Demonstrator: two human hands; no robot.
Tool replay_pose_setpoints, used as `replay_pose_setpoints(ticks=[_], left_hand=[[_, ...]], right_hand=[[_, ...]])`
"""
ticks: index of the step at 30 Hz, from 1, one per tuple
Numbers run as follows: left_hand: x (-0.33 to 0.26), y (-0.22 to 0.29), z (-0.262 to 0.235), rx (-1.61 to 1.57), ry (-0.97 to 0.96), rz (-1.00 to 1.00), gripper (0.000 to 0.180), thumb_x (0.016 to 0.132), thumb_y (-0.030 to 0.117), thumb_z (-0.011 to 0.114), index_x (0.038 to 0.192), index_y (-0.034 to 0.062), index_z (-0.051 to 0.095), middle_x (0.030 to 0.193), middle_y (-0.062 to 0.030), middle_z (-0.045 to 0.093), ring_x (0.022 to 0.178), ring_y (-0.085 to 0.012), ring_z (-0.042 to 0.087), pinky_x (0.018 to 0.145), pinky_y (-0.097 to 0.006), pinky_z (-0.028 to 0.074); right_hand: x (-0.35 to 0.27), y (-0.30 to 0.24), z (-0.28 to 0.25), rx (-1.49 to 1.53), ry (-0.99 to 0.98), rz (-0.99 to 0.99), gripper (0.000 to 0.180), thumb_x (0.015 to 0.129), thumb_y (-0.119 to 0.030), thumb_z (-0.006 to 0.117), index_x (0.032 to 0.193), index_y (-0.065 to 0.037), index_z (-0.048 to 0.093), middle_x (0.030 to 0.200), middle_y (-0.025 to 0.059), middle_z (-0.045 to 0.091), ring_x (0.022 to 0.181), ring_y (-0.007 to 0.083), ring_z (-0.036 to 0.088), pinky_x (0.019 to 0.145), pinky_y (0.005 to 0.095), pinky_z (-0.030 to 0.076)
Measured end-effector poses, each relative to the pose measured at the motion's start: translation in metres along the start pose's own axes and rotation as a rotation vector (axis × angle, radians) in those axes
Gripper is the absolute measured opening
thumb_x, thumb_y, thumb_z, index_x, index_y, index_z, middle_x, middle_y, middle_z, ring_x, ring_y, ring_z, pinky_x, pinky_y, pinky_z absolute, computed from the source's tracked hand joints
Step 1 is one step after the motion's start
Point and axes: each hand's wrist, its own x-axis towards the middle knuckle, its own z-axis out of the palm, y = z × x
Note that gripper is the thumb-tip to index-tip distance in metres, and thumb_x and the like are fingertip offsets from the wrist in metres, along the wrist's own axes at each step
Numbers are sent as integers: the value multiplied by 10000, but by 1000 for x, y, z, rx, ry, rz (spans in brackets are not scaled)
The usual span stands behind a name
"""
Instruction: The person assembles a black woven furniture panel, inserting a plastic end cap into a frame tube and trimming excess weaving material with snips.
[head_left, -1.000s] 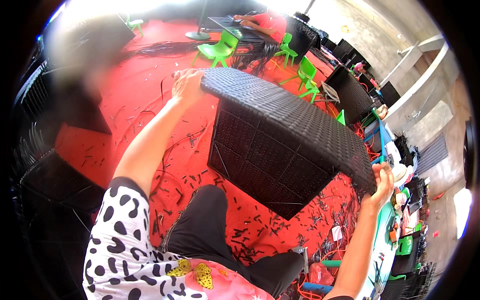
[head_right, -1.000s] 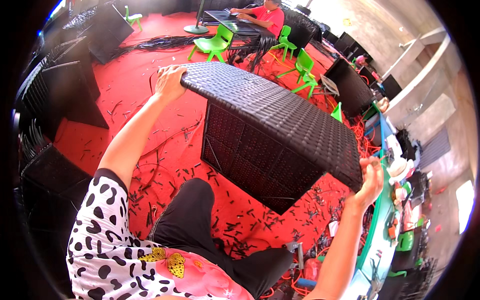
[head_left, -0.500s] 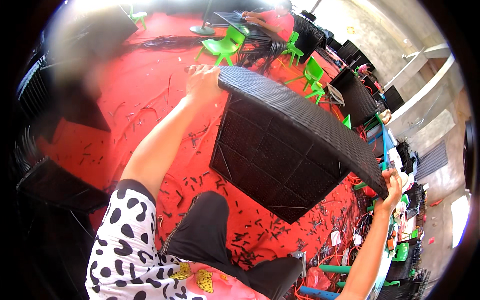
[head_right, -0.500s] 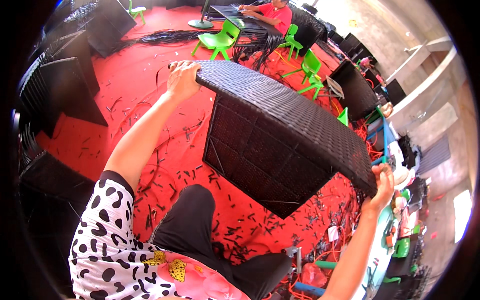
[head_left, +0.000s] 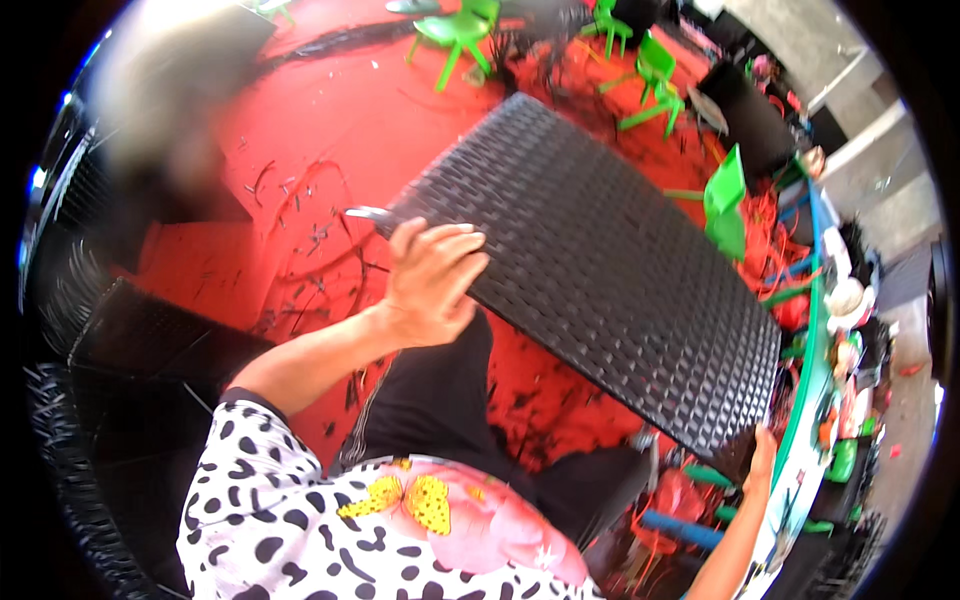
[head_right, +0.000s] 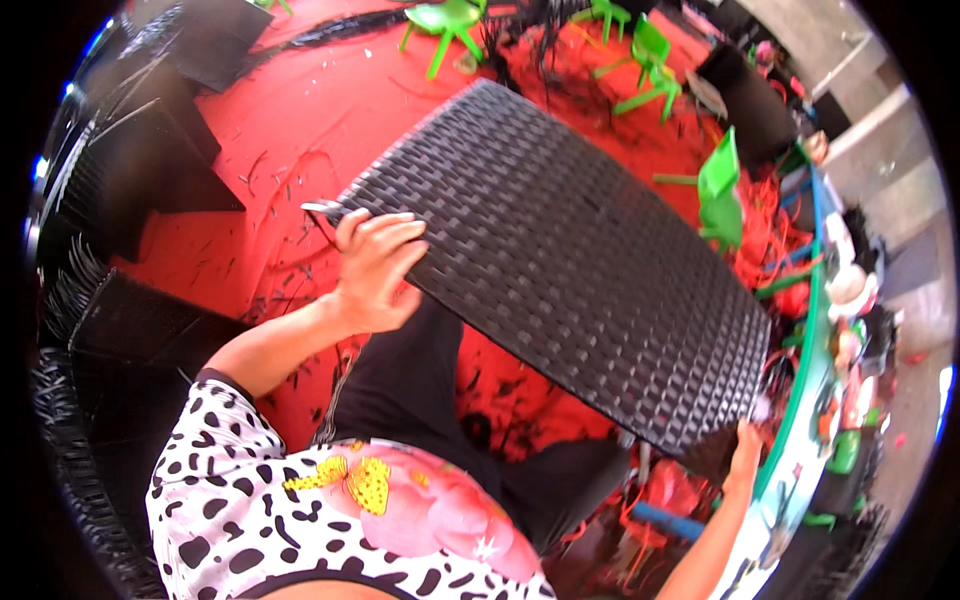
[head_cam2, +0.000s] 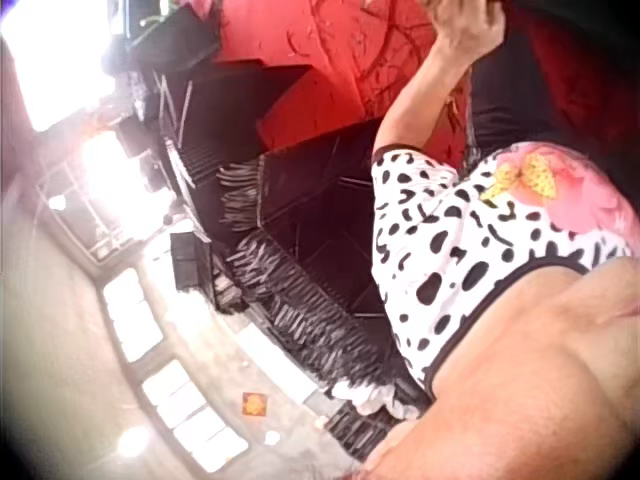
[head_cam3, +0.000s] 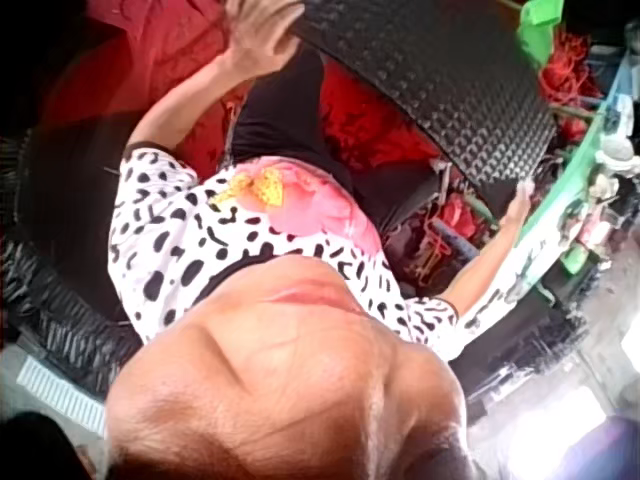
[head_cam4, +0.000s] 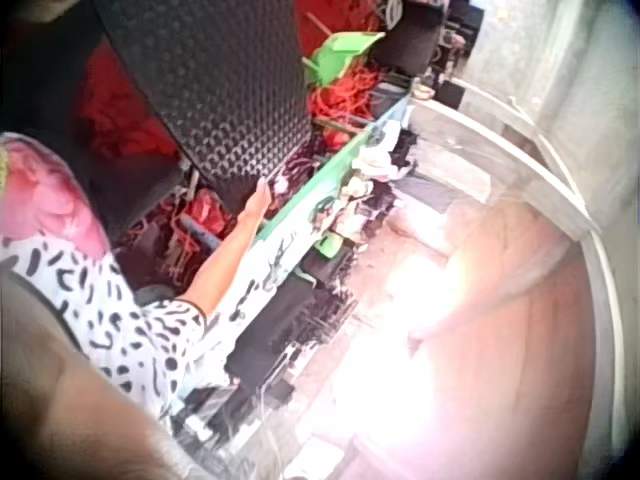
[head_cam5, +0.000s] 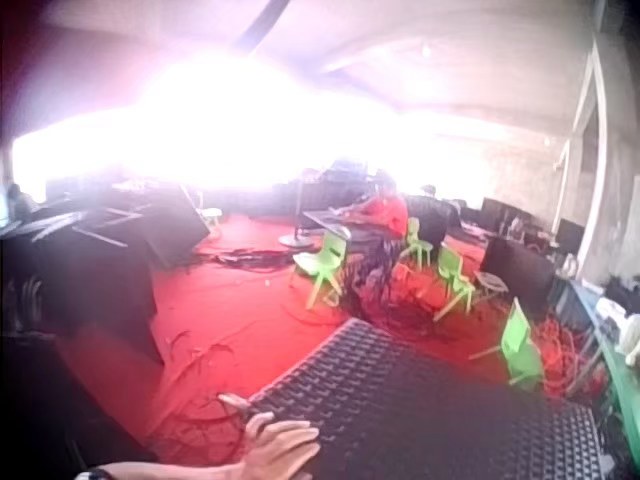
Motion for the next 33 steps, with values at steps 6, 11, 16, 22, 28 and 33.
replay_pose_setpoints(ticks=[6, 11, 16, 22, 28, 33], left_hand=[[-83, 57, -72, -1141, -405, -920, 237, 773, 67, 599, 983, -22, 535, 976, -162, 573, 837, -273, 589, 764, -371, 466], [-94, 29, -56, -1799, -78, -1515, 324, 823, 242, 481, 1058, 27, 540, 1093, -172, 576, 968, -307, 575, 803, -440, 474], [-60, 10, -54, -1818, -155, -1630, 360, 767, 216, 495, 1071, 29, 547, 1069, -158, 608, 915, -298, 594, 773, -418, 474], [-16, 7, -34, -1544, -254, -1621, 298, 754, 211, 534, 1008, 58, 561, 953, -110, 637, 761, -252, 613, 645, -369, 476], [91, -8, -6, -1454, -410, -1320, 252, 784, 212, 533, 977, 56, 578, 885, -112, 653, 711, -240, 613, 599, -351, 481], [188, -23, 13, -1306, -464, -1055, 229, 772, 229, 561, 927, 65, 598, 868, -87, 649, 745, -204, 608, 643, -342, 480]], right_hand=[[-22, 40, 7, -101, 155, -95, 336, 919, -264, 483, 1038, 30, 594, 954, 11, 568, 923, 98, 494, 857, 257, 368], [-48, 59, 15, -36, 143, -156, 256, 910, -271, 491, 824, -38, 551, 775, -34, 463, 756, 88, 424, 697, 257, 358], [-63, 65, 24, -12, 240, -124, 351, 911, -279, 479, 1024, 46, 543, 957, 49, 544, 911, 124, 475, 854, 265, 357], [-81, 98, 46, 19, 492, -205, 280, 887, -221, 502, 828, 45, 563, 724, 59, 540, 682, 142, 448, 653, 294, 396], [-50, 132, 111, 465, 608, -71, 281, 837, -289, 545, 772, -16, 564, 768, 21, 512, 736, 157, 447, 657, 334, 353], [25, 88, 153, 49, 560, 150, 470, 870, -408, 451, 914, 35, 599, 871, 192, 612, 823, 291, 557, 744, 390, 416]])
